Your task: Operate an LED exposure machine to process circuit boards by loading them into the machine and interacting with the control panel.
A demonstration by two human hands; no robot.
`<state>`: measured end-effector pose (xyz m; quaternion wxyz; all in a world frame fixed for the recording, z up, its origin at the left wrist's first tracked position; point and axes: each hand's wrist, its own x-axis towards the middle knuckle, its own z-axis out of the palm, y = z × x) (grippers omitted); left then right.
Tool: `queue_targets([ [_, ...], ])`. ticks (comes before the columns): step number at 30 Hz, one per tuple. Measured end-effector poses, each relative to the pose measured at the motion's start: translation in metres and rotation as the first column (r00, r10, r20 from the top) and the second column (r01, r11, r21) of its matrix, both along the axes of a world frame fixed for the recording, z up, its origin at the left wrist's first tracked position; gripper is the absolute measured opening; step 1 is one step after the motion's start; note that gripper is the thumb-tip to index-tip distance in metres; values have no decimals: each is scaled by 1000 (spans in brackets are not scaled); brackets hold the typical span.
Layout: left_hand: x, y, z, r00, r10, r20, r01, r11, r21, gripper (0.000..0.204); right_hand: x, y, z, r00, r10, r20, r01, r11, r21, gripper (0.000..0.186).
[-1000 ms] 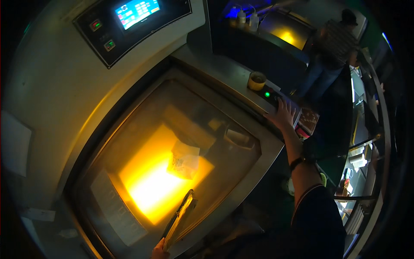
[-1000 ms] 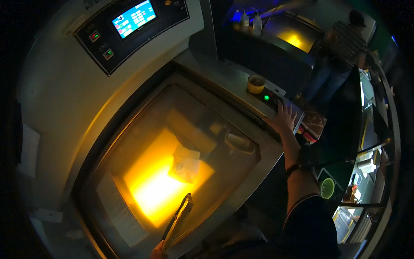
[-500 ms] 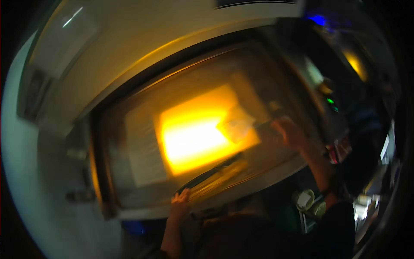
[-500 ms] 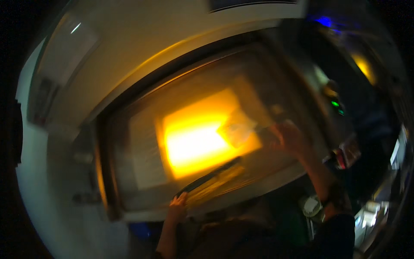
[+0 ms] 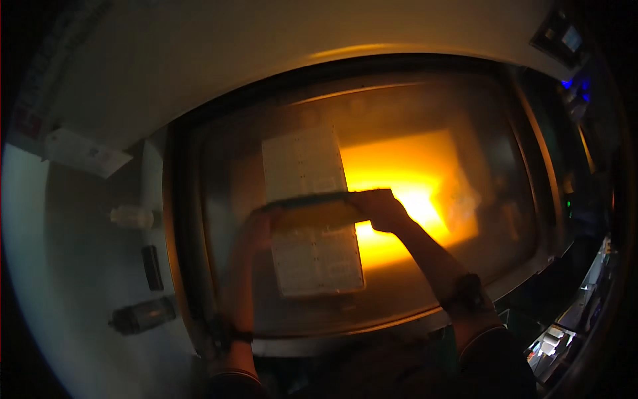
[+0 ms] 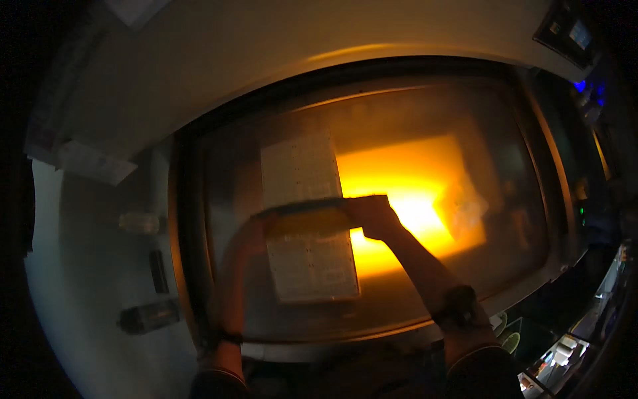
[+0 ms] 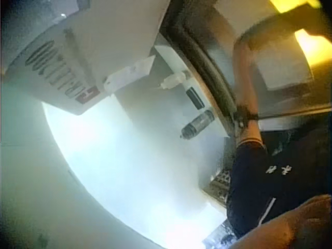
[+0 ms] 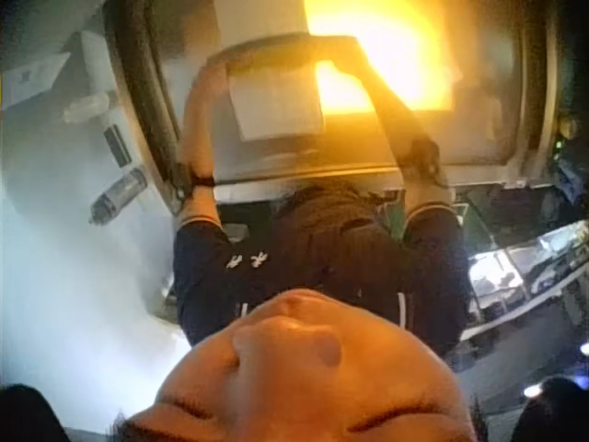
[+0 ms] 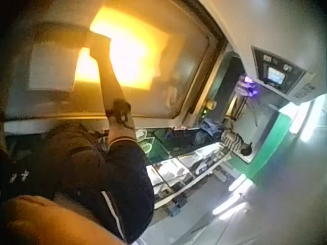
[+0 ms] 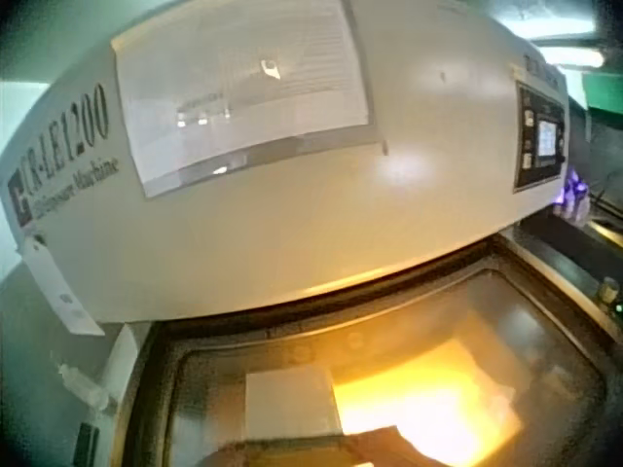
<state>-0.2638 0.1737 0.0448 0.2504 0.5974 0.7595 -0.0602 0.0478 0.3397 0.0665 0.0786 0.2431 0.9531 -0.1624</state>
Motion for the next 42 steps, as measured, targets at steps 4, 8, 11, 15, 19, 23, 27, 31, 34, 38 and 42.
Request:
queue_targets([
  [4, -103, 117, -28, 990, -69, -123, 97, 967, 236, 58, -111, 98, -67, 982, -153, -109, 176, 954, 244, 72],
  [8, -128, 186, -82, 943, 41, -329, 82, 933, 350, 60, -143, 183, -106, 987, -159, -4, 152, 933, 325, 76],
  [11, -196, 228, -119, 985, 166, -36, -145, 932, 332, 55, -188, 235, -107, 983, -108, -146, 155, 918, 366, 72],
  [15, -188, 246, -91, 859, 355, 368, -444, 875, 192, 47, -193, 248, -105, 976, -147, -163, 180, 959, 217, 69],
  [19, -156, 188, -72, 989, 84, -123, -38, 942, 334, 41, -168, 185, -117, 953, -14, -302, 159, 873, 460, 58],
  [23, -47, 43, -30, 983, 60, 174, -63, 998, 7, 43, -52, 34, -80, 985, -75, 153, 47, 983, 176, 44],
  [27, 52, -160, 2, 957, -282, -70, 290, 913, 288, 50, 68, -147, -18, 922, 275, 272, -230, 955, -186, 71],
  [31, 82, -178, -5, 973, -229, -21, 230, 965, 128, 59, 83, -161, -27, 992, 124, 13, -124, 992, -29, 60],
  [34, 68, -146, -21, 996, -72, 46, 80, 974, -213, 65, 72, -130, -33, 993, 61, 104, -52, 995, -90, 52],
  [38, 156, -161, 5, 958, -287, -17, 276, 898, 344, 56, 161, -128, -60, 976, 119, -185, -51, 941, 334, 50],
  [42, 256, -189, -44, 976, -196, -99, 219, 838, 500, 46, 258, -174, -11, 970, -83, -230, 136, 964, 227, 64],
])
